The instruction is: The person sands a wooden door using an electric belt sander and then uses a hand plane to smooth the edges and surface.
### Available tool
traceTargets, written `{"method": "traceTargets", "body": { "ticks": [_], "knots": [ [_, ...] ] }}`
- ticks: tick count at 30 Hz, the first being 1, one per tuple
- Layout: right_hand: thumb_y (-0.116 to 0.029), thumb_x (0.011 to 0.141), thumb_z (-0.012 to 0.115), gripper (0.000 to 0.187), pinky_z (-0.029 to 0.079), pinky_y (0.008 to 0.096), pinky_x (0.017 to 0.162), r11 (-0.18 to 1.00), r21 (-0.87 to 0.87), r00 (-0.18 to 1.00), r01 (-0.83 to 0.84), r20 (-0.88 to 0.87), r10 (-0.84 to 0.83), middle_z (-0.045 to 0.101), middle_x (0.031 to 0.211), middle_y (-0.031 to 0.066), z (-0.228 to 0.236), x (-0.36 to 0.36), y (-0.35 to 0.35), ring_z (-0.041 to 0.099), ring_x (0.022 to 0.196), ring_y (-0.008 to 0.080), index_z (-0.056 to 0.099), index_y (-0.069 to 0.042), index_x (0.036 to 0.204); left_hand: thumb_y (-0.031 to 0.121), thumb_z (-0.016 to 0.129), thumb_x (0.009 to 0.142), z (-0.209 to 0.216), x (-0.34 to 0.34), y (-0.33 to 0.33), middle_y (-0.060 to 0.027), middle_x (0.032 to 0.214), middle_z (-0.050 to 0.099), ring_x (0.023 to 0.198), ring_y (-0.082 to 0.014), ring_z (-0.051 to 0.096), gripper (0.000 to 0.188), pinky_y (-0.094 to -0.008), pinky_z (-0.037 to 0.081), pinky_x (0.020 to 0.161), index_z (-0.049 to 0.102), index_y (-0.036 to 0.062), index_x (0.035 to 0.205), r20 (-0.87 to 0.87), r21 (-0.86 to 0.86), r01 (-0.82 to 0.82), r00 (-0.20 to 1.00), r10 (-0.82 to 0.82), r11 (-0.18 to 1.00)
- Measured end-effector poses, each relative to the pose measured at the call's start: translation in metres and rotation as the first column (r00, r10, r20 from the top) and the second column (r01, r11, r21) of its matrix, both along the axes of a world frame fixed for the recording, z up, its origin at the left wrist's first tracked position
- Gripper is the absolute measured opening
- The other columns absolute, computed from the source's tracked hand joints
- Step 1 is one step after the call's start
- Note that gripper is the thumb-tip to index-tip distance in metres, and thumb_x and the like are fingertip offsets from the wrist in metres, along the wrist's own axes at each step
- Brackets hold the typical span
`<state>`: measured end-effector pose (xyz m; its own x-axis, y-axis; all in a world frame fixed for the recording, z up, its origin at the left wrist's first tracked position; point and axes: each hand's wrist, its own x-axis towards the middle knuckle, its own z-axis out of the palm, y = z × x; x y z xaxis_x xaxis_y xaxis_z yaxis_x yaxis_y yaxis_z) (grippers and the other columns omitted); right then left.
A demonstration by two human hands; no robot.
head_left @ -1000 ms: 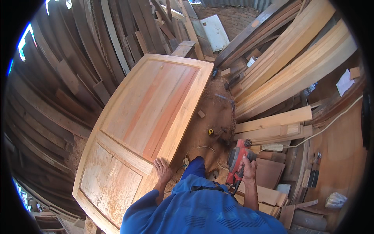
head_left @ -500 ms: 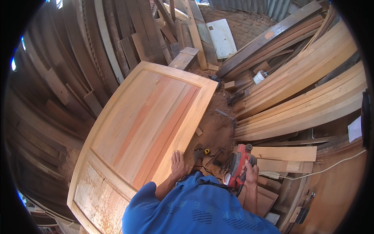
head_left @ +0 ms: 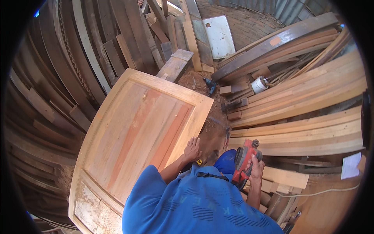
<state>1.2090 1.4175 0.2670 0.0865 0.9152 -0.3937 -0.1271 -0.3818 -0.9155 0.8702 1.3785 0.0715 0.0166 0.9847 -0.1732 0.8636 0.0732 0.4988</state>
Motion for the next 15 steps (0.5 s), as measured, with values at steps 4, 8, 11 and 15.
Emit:
{"method": "traceTargets", "body": {
  "ticks": [4,8,11,15],
  "knots": [
    [-0.033,0.096,0.069,0.027,0.049,0.0292,0.043,0.997,-0.072,0.999,-0.029,-0.017,0.028,0.057,0.068,0.0010,-0.015,0.000,0.068,0.055,0.049,0.0116,0.060,-0.009,0.088,0.035,0.064,0.090,0.000,-0.003,0.058,-0.0337,0.160,0.031,0.152,-0.0497,0.025,0.085,-0.0555,0.022,0.125,0.029,-0.0060,0.156,-0.041,-0.027,-0.005,0.999,0.004,1.000],
    [-0.027,0.099,0.065,0.023,0.047,0.0303,0.042,0.994,-0.097,0.999,-0.043,-0.033,0.040,0.056,0.067,0.0023,-0.034,0.005,0.157,0.055,0.048,0.0131,0.059,-0.008,0.087,0.036,0.063,0.089,0.000,-0.001,0.131,-0.0348,0.161,0.029,0.153,-0.0502,0.022,0.086,-0.0554,0.017,0.127,0.029,-0.0064,0.156,-0.064,0.001,-0.060,0.996,0.060,0.998],
    [-0.023,0.098,0.066,0.019,0.048,0.0298,0.043,0.987,-0.089,0.989,-0.135,-0.066,0.129,0.057,0.068,0.0019,-0.043,-0.004,0.237,0.056,0.049,0.0126,0.059,-0.008,0.090,0.038,0.059,0.090,-0.015,-0.012,0.183,-0.0335,0.161,0.030,0.153,-0.0492,0.023,0.083,-0.0557,0.017,0.126,0.033,-0.0091,0.153,-0.192,0.035,-0.139,0.971,0.143,0.990],
    [-0.025,0.098,0.067,0.020,0.048,0.0285,0.045,0.953,-0.077,0.956,-0.293,0.010,0.294,0.056,0.069,0.0010,-0.031,-0.020,0.331,0.055,0.051,0.0108,0.058,-0.008,0.097,0.040,0.056,0.092,-0.020,-0.019,0.239,-0.0343,0.162,0.028,0.154,-0.0489,0.021,0.082,-0.0560,0.014,0.127,0.035,-0.0120,0.152,-0.252,-0.006,-0.305,0.922,0.294,0.952]
  ]
}}
